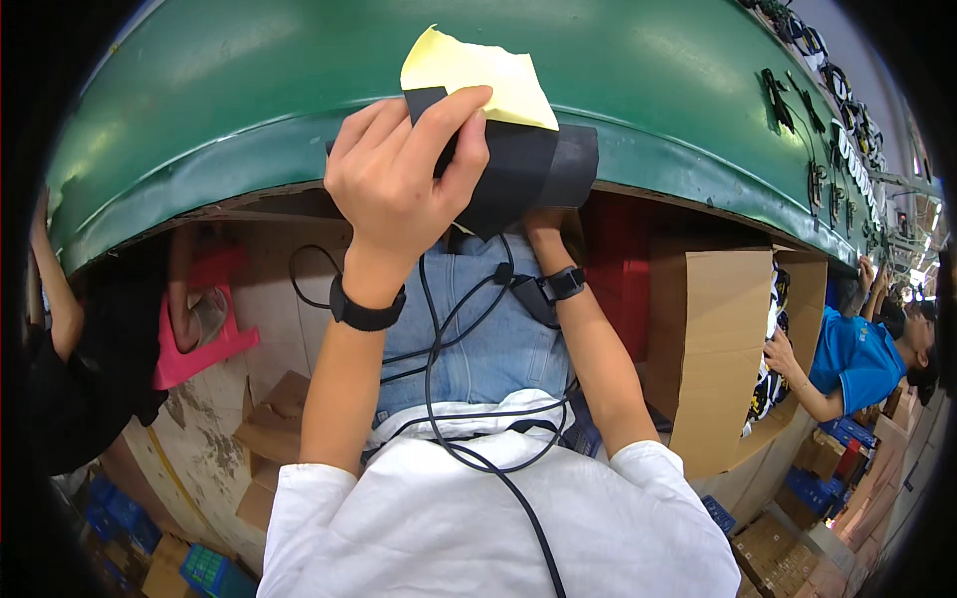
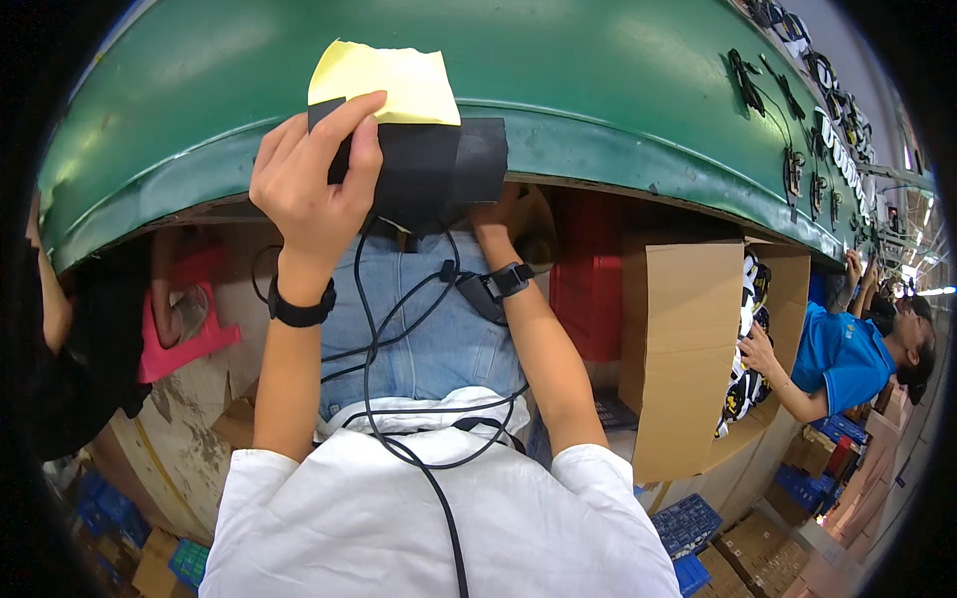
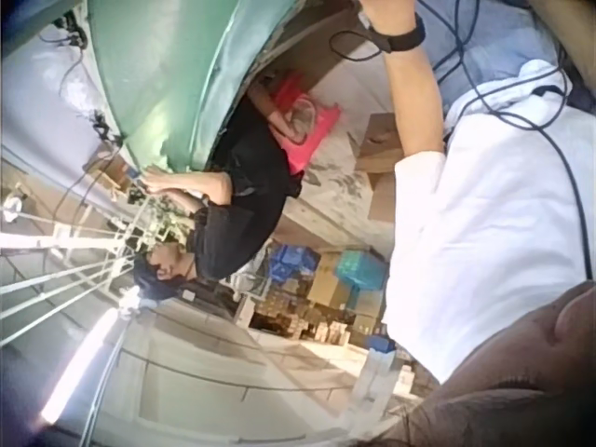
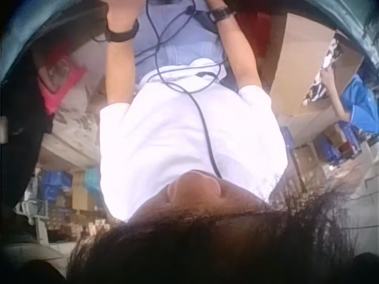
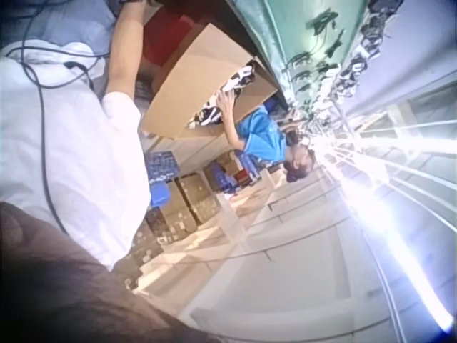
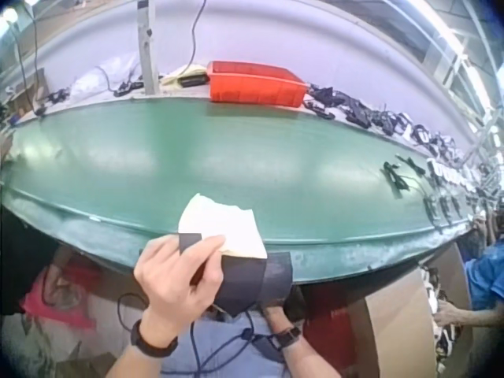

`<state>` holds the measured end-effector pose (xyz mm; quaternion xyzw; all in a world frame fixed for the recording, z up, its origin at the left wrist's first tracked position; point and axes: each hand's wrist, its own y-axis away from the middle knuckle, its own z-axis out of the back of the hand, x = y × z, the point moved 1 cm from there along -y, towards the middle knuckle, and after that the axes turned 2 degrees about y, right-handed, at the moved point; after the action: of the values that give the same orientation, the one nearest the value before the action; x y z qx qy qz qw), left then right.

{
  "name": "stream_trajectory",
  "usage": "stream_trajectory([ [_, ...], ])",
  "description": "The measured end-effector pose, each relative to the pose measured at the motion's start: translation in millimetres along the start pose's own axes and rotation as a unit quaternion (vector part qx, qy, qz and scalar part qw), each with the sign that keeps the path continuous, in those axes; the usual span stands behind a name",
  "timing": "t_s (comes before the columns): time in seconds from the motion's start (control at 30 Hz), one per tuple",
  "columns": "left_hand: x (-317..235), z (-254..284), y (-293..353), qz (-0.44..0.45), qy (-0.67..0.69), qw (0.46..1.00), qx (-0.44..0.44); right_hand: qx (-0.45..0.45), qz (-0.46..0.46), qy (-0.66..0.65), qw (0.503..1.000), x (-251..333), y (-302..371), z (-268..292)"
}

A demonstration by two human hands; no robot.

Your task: Assembling mouse components by attaching stickers and assembling internal parts.

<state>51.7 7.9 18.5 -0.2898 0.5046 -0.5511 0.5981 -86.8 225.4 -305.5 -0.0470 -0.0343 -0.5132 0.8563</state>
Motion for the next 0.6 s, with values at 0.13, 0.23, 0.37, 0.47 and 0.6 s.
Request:
stream_trajectory([
  [0.13,4,3,4,0.000,-0.007,1.000,0.006,-0.077,0.042,-0.019,0.996,-4,5,38],
  [0.23,5,6,7,0.002,-0.012,1.000,0.016,-0.113,-0.098,-0.392,0.908,6,21,84],
  [0.37,6,8,5,0.004,-0.008,1.000,0.014,-0.100,-0.263,-0.686,0.671,8,49,163],
  [0.47,4,5,3,0.000,-0.009,1.000,0.007,-0.117,-0.251,-0.718,0.639,-13,72,177],
  [0.6,1,4,3,0.013,-0.009,1.000,0.007,-0.147,-0.236,-0.671,0.687,-20,96,188],
])
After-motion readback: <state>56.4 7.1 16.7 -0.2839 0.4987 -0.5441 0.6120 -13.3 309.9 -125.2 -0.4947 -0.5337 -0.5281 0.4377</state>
